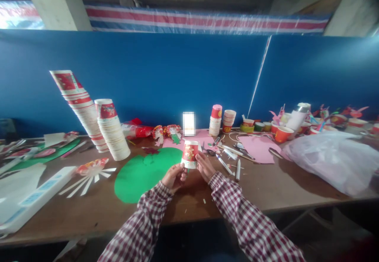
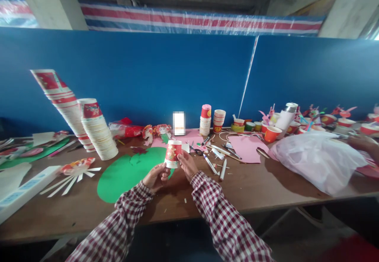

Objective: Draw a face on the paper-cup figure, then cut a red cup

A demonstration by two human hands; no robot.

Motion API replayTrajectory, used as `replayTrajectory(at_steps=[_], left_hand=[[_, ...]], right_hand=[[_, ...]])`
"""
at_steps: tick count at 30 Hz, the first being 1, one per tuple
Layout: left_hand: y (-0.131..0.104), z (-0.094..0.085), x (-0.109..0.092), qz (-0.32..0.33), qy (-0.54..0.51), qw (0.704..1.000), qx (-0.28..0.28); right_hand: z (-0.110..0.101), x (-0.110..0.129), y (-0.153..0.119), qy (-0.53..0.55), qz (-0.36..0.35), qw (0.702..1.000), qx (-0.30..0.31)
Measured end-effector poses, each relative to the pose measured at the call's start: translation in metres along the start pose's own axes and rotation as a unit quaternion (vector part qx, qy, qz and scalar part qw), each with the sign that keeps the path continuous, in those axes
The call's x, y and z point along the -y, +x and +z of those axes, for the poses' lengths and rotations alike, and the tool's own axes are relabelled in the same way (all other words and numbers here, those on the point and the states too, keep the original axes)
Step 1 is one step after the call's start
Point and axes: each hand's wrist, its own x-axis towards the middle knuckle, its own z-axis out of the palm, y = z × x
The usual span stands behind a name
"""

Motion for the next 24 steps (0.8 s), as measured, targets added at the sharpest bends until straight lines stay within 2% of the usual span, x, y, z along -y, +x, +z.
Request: replayTrajectory(at_steps=[14,24], left_hand=[[0.0059,-0.0023,0.0030,0.032,0.023,0.998,-0.047],[0.0045,0.0028,0.0016,0.041,0.040,0.996,-0.067]], right_hand=[[0.0003,0.0012,0.0025,0.039,0.013,0.999,-0.036],[-0.0004,0.0014,0.0026,0.057,0.006,0.998,-0.036]])
